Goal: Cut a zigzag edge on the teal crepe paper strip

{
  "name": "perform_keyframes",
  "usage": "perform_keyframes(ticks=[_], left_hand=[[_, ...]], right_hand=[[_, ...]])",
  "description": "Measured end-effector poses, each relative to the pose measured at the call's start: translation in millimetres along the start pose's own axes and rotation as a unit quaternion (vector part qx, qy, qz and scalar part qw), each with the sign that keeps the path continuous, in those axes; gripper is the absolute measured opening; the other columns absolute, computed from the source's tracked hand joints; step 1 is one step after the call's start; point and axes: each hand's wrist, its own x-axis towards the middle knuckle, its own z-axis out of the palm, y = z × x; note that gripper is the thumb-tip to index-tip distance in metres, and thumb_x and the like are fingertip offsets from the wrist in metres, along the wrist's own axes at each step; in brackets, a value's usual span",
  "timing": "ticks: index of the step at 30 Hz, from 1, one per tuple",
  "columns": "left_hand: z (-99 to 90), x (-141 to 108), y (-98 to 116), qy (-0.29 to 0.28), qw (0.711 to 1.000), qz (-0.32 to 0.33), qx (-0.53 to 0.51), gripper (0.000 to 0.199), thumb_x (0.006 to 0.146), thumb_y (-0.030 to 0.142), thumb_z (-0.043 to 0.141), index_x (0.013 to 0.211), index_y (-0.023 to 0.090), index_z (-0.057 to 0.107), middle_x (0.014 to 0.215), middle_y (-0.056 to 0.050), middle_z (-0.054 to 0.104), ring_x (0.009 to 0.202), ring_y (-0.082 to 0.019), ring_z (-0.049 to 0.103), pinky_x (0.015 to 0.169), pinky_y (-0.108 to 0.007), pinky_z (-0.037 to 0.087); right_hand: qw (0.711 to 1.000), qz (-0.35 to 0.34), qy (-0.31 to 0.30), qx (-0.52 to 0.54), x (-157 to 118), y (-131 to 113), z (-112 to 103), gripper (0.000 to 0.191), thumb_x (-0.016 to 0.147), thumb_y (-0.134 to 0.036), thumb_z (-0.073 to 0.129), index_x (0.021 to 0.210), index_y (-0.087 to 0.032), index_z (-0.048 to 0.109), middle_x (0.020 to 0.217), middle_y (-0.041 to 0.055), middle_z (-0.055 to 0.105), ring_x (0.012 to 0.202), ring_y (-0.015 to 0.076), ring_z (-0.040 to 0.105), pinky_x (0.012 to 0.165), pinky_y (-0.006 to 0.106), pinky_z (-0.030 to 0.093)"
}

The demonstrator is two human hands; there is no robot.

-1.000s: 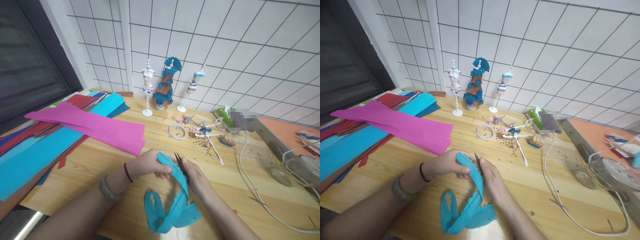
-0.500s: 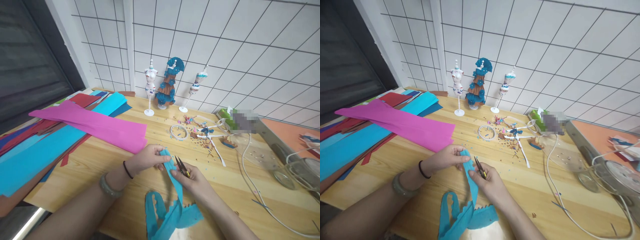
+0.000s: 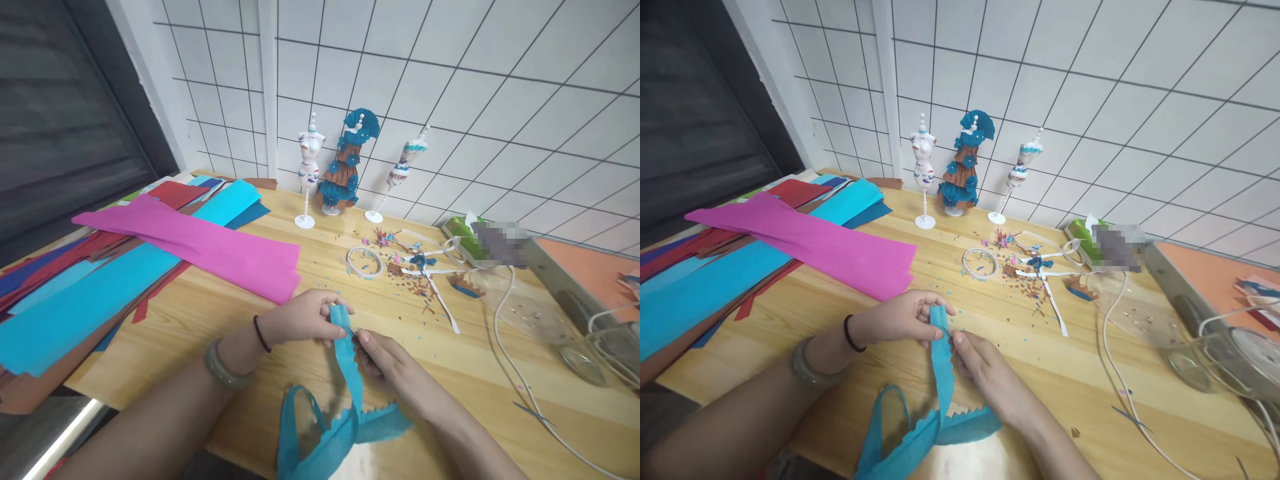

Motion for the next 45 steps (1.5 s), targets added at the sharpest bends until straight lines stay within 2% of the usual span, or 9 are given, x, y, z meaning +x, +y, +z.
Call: perform_keyframes(ticks=[6, 10, 13, 22, 31, 34, 41, 45], left_hand=[[-0.6, -0.7, -2.2, -0.017, 1.000, -0.013, -0.016, 0.044, 0.062, 0.018, 0.068, 0.102, 0.013, 0.051, 0.067, 0.002, 0.058, 0.052, -0.008, 0.056, 0.050, -0.020, 0.046], [-0.7, 1.1, -3.7, -0.019, 0.999, -0.032, -0.038, 0.046, 0.062, 0.016, 0.068, 0.104, 0.012, 0.050, 0.069, 0.001, 0.059, 0.054, -0.008, 0.058, 0.052, -0.021, 0.048], [-0.8, 1.6, -4.2, -0.019, 0.998, -0.032, -0.042, 0.047, 0.061, 0.017, 0.068, 0.104, 0.012, 0.050, 0.071, 0.000, 0.060, 0.055, -0.009, 0.058, 0.052, -0.021, 0.047], [0.9, 1.1, -1.9, 0.001, 0.999, -0.014, -0.038, 0.046, 0.060, 0.019, 0.070, 0.102, 0.012, 0.053, 0.068, 0.000, 0.059, 0.055, -0.009, 0.056, 0.051, -0.019, 0.045], [1.2, 2.0, -3.1, 0.017, 0.999, 0.014, -0.034, 0.043, 0.065, 0.025, 0.067, 0.104, 0.010, 0.053, 0.068, -0.001, 0.060, 0.054, -0.009, 0.058, 0.053, -0.020, 0.044], [1.2, 1.7, -3.8, 0.015, 0.999, 0.026, -0.035, 0.043, 0.067, 0.027, 0.066, 0.104, 0.010, 0.053, 0.070, -0.002, 0.061, 0.055, -0.010, 0.058, 0.054, -0.020, 0.045], [1.4, 1.0, -1.9, 0.014, 0.999, 0.027, -0.022, 0.044, 0.067, 0.028, 0.065, 0.105, 0.011, 0.052, 0.069, -0.001, 0.060, 0.054, -0.009, 0.057, 0.053, -0.021, 0.044], [2.2, 0.6, -0.1, 0.015, 0.999, 0.025, -0.023, 0.043, 0.067, 0.027, 0.065, 0.105, 0.011, 0.052, 0.068, -0.001, 0.060, 0.053, -0.009, 0.057, 0.053, -0.021, 0.044]], right_hand=[[0.998, -0.034, -0.017, -0.054, -0.3, -5.0, -0.2, 0.037, 0.093, -0.040, 0.030, 0.074, -0.021, 0.055, 0.066, -0.0018, 0.046, 0.062, 0.0136, 0.039, 0.062, 0.023, 0.034], [0.997, -0.046, -0.030, -0.057, -1.4, -8.3, 0.4, 0.036, 0.094, -0.038, 0.029, 0.086, -0.021, 0.060, 0.082, 0.0009, 0.058, 0.076, 0.0159, 0.049, 0.075, 0.025, 0.036], [0.996, -0.051, -0.041, -0.052, -1.2, -9.4, 0.7, 0.037, 0.094, -0.037, 0.028, 0.096, -0.022, 0.061, 0.090, 0.0024, 0.061, 0.084, 0.0172, 0.051, 0.079, 0.026, 0.036], [0.997, -0.030, -0.011, -0.069, 1.2, -7.7, 0.4, 0.040, 0.093, -0.041, 0.029, 0.091, -0.019, 0.062, 0.077, 0.0009, 0.055, 0.072, 0.0156, 0.046, 0.067, 0.024, 0.036], [0.999, -0.010, 0.016, -0.037, 0.9, -8.2, 1.2, 0.041, 0.092, -0.045, 0.029, 0.081, -0.017, 0.058, 0.061, -0.0043, 0.033, 0.057, 0.0119, 0.030, 0.053, 0.023, 0.027], [0.999, -0.011, 0.029, -0.035, 1.5, -7.1, 1.0, 0.042, 0.091, -0.045, 0.030, 0.077, -0.017, 0.058, 0.061, -0.0041, 0.035, 0.056, 0.0118, 0.031, 0.052, 0.023, 0.028], [1.000, 0.002, 0.021, -0.001, 1.5, -4.7, 1.3, 0.044, 0.090, -0.047, 0.029, 0.088, -0.017, 0.061, 0.072, 0.0004, 0.050, 0.062, 0.0137, 0.040, 0.060, 0.024, 0.035], [0.999, 0.008, 0.028, 0.013, 2.4, -2.7, 1.6, 0.043, 0.089, -0.049, 0.032, 0.085, -0.017, 0.061, 0.068, -0.0006, 0.048, 0.060, 0.0134, 0.039, 0.056, 0.023, 0.034]])
